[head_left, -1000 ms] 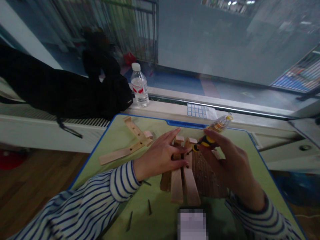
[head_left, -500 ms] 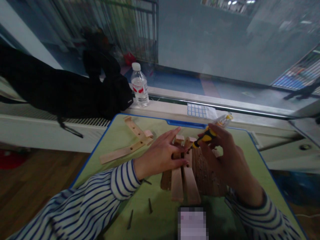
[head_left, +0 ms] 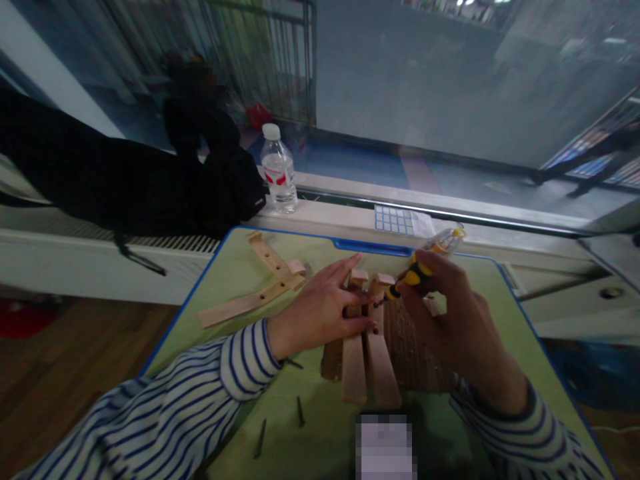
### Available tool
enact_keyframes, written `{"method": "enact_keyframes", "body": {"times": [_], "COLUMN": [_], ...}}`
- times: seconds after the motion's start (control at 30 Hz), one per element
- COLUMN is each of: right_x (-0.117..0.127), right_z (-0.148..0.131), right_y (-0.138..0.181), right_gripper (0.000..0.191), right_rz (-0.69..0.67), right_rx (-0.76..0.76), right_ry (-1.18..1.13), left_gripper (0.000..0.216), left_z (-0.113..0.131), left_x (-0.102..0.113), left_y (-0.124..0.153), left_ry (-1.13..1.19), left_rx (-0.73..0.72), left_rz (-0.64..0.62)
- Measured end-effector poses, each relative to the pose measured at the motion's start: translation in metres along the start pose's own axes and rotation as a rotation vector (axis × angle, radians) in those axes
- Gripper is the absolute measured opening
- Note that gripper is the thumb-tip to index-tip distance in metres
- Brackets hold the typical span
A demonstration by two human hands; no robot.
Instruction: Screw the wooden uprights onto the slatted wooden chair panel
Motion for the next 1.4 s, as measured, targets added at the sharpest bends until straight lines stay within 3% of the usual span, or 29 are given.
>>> {"method": "enact_keyframes", "body": {"times": [0.7,0.9,1.1,1.4], "right_x": [0.0003,0.0006,0.0003,0.0028], "right_z": [0.0059,0.0038,0.004,0.002], "right_y": [0.0028,0.0008,0.0004,0.0002], "right_gripper": [0.041,0.048,0.041,0.054], "right_rz": [0.019,0.018,-0.049,-0.079], "right_rx": [-0.089,-0.048,-0.021,0.009], "right_ry": [-0.013,-0.003,-0.018,-0.018], "left_gripper": [0.042,0.04,0.041,0.04], "left_z": [-0.0002,0.0002,0.0003,-0.0006], "left_x": [-0.0005,0.0,0.0001,-0.0014], "left_y": [-0.0004,-0.0003,-0.0008,0.0005], "left_ry": [0.002,0.005,0.001,0.013], "left_rx": [0.004,0.001,0.015,0.009], "left_rz": [0.001,0.008,-0.009,0.005]}}
Point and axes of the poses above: each hand's wrist, its own y-axis away from the middle knuckle, its own x-axis out of the back of the hand, z = x × y, the point moved 3 cm from there along -y, towards the middle knuckle, and after that the axes turned 2 degrees about x, right-handed, at the moved point
